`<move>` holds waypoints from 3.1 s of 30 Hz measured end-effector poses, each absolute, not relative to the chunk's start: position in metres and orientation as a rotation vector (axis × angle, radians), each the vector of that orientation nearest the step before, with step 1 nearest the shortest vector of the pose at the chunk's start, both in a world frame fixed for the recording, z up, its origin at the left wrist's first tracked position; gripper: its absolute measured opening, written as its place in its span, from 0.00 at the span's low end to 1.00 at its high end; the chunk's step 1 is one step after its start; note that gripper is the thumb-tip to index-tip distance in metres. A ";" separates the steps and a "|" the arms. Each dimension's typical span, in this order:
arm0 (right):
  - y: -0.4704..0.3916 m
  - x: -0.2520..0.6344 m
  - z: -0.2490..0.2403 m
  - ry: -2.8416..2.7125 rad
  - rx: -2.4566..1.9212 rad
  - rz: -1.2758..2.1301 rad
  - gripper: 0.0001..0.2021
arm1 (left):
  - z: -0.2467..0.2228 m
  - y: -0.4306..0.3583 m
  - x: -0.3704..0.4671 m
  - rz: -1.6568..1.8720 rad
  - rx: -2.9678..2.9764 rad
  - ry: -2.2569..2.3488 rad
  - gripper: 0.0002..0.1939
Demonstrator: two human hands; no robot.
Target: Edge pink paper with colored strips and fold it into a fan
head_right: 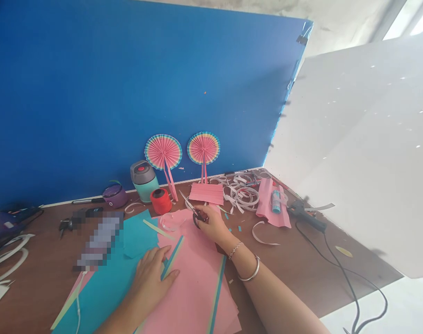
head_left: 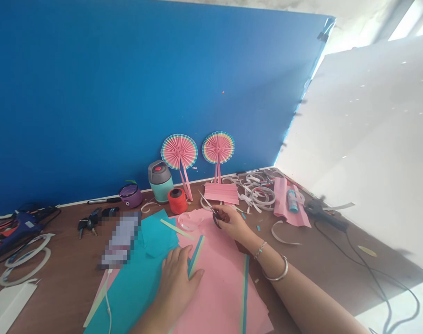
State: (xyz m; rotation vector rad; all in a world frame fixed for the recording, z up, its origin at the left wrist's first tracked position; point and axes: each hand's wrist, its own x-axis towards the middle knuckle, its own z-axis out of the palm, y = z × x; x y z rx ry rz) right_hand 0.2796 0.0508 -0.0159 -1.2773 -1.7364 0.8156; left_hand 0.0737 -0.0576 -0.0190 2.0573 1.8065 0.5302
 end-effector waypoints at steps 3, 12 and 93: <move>0.052 0.280 -0.018 -1.740 -1.287 0.794 0.20 | -0.016 -0.058 0.075 0.598 2.145 1.859 0.12; 0.053 0.278 -0.023 -1.793 -1.239 0.745 0.19 | -0.018 -0.055 0.078 0.549 2.148 1.808 0.04; 0.052 0.297 -0.006 -1.929 -0.902 1.524 0.22 | -0.010 0.008 0.048 0.896 1.408 1.243 0.25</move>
